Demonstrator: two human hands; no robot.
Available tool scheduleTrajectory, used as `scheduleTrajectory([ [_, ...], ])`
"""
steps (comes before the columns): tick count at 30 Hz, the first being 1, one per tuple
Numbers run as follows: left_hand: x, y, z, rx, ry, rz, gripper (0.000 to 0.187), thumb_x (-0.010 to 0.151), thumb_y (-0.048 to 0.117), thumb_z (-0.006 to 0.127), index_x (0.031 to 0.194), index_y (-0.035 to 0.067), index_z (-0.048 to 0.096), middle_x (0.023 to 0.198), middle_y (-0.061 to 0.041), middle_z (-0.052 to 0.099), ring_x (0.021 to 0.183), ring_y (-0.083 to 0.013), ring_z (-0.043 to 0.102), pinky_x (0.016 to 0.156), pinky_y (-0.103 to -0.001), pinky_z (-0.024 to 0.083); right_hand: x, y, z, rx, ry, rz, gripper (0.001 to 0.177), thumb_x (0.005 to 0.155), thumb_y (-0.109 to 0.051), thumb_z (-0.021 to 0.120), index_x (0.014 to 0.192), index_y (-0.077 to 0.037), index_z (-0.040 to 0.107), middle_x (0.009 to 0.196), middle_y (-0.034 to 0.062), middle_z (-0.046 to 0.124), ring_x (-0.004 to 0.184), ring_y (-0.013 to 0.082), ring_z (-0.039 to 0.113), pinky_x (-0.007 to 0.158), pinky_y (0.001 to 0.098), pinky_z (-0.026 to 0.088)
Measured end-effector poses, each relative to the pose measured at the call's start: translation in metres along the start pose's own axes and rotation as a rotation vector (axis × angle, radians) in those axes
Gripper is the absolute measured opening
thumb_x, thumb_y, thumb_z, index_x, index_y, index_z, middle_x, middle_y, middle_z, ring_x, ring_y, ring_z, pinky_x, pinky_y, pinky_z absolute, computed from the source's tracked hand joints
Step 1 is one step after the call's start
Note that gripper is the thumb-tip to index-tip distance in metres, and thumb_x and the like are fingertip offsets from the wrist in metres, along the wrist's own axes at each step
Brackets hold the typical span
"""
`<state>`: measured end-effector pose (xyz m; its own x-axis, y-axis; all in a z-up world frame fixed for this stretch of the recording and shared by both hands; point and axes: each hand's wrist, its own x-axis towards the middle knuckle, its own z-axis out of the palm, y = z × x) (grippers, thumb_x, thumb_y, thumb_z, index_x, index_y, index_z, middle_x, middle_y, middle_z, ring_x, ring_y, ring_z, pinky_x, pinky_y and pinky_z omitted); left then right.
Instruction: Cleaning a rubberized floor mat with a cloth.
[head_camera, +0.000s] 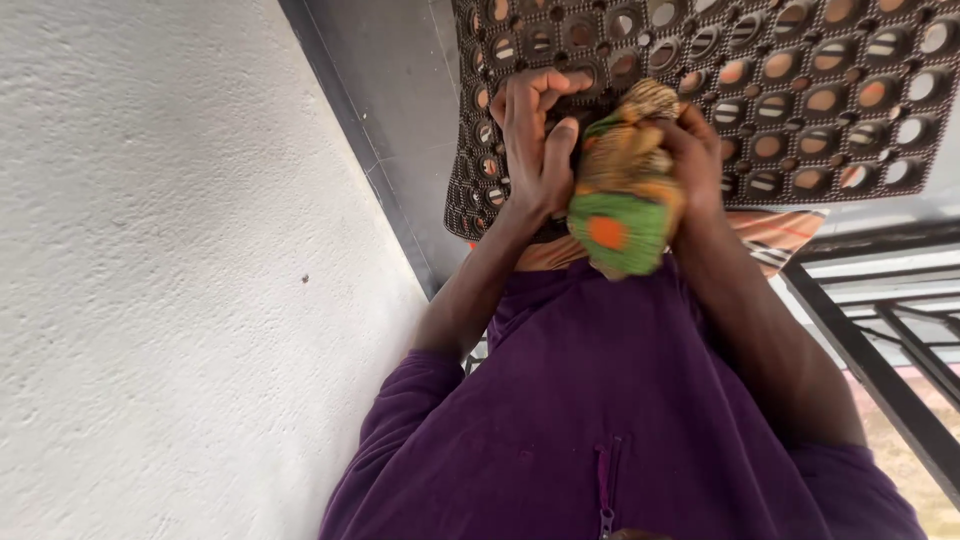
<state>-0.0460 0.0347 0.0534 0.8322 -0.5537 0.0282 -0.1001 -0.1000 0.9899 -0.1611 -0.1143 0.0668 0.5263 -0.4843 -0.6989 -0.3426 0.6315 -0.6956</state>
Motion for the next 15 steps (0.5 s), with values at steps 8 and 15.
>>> scheduleTrajectory([
  [8,0.012,0.003,-0.004,0.532,-0.08,0.125,0.057,0.086,0.018,0.078,0.137,0.025,0.053,0.124,-0.003,0.055,0.128,-0.0221,0.047,0.112,-0.05,0.03,-0.013,-0.031,-0.072,0.249,-0.334,0.059,0.032,0.106,-0.007,0.058,0.137,-0.004,0.059,0.118,0.0109,0.073,0.102,0.0212,0.075,0.092,0.0377,0.063],
  [15,0.011,0.009,-0.007,0.731,-0.189,0.31,0.083,0.083,0.011,0.073,0.156,0.018,0.036,0.14,-0.007,0.051,0.133,-0.03,0.037,0.113,-0.058,0.025,-0.012,-0.017,-0.12,-0.088,-0.432,-0.029,0.02,0.109,-0.012,0.066,0.123,0.0,0.058,0.106,0.0101,0.065,0.094,0.0198,0.066,0.089,0.0358,0.057],
])
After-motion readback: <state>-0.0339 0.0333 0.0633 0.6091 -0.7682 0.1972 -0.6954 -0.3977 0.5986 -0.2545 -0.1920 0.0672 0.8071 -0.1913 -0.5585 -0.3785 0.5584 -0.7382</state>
